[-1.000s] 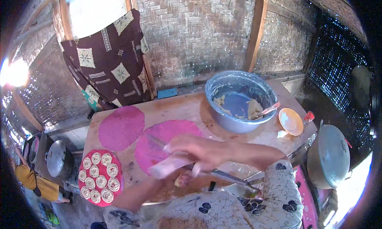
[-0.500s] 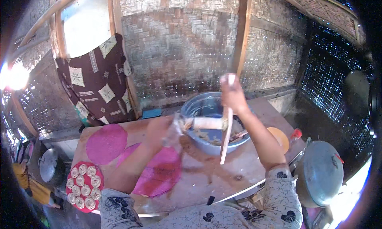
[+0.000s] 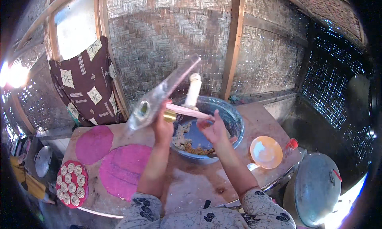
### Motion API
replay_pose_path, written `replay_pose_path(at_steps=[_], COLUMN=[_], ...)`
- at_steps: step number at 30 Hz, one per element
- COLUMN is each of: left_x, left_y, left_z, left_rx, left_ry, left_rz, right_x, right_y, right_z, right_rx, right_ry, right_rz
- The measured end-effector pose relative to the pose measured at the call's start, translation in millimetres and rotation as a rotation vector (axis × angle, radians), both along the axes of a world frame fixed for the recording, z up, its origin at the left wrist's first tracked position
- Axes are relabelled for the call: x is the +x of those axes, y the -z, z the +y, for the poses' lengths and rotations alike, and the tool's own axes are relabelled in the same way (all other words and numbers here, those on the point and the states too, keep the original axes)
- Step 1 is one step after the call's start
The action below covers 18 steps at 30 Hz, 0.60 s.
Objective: The person pipes swirls of dough onto pink and red circular mats using a manual piping tool, refilling the tool with dough from a large metal bowl by hand.
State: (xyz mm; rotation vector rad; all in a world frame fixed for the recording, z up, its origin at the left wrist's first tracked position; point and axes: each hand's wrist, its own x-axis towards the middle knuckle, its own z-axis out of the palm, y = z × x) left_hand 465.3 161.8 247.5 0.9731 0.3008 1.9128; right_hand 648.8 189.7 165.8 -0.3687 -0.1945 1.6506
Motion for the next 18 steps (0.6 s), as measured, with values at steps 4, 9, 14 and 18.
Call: replay_pose_path(at_steps=[4, 9, 14, 18], left_x=[-36, -50, -75, -92], left_y=[-39, -45, -39, -37], left_z=[11, 0, -5, -10], left_rx=[0.216, 0.117, 0.062, -0.031], left_ry=[0.061, 0.207, 0.216, 0.238], left_rz=[-0.070, -0.082, -0.046, 0.116], right_x=[11, -4, -15, -23], right_y=[-33, -112, -95, -30], right_z=[-6, -29, -8, 36], right_rx=[0.347, 0.816, 0.749, 0.773], right_ry=[0.420, 0.057, -0.118, -0.052], right_rz=[-0.739, -1.075, -1.087, -1.421])
